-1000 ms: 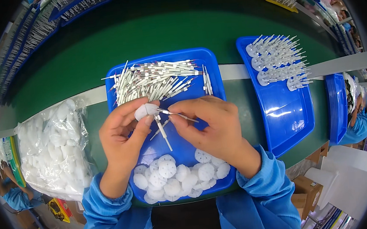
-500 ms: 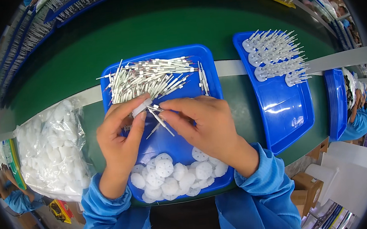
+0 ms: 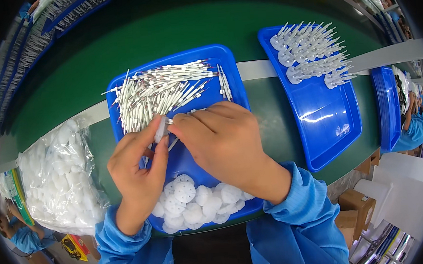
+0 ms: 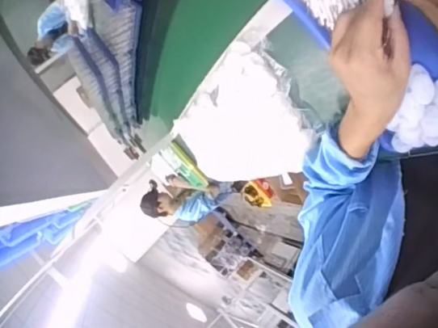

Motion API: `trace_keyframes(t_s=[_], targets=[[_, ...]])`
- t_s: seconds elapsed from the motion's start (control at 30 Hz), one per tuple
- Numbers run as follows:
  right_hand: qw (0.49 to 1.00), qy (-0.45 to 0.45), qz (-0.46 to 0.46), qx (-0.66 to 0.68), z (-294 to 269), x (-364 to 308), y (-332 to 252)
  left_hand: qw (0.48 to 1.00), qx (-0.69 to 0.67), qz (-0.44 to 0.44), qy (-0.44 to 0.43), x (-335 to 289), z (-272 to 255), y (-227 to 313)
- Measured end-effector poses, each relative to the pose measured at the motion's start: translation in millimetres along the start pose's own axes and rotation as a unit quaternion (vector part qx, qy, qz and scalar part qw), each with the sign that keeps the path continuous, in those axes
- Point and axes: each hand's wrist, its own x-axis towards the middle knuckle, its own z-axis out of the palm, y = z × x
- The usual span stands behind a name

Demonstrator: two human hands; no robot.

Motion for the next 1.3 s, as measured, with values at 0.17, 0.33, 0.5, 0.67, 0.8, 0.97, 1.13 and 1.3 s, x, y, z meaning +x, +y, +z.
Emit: trace_keyframes(t_s=[0.17, 0.33, 0.5, 0.67, 0.8, 0.97, 1.13, 1.3], targets=[[0.999, -0.005, 0.035, 0.008, -3, 2, -1, 0.979, -0.183, -0.085, 0.009, 6, 4, -5], [0.983, -0.018, 0.091, 0.156, -6, 5, 5, 0.989, -0.145, -0.035, -0.023, 7, -3, -18], [0.906, -0.078, 0.211, 0.358, -11, 1, 7, 0.994, -0.074, 0.077, -0.025, 10, -3, -19], [0.886, -0.074, 0.249, 0.384, -9, -3, 3, 0.993, -0.038, 0.114, -0.021, 10, -3, -18], [0.888, -0.083, 0.232, 0.389, -7, -7, 7, 0.994, -0.029, 0.109, 0.000, 9, 0, -14], [0.893, -0.079, 0.221, 0.384, -1, -10, 4, 0.982, 0.021, 0.188, 0.021, 11, 3, -17], [0.829, -0.101, 0.260, 0.485, -8, -8, 5, 0.988, -0.016, 0.155, 0.013, 7, 2, -14], [0.823, -0.098, 0.240, 0.505, -6, -8, 4, 0.986, -0.034, 0.160, 0.042, 9, 6, -14]])
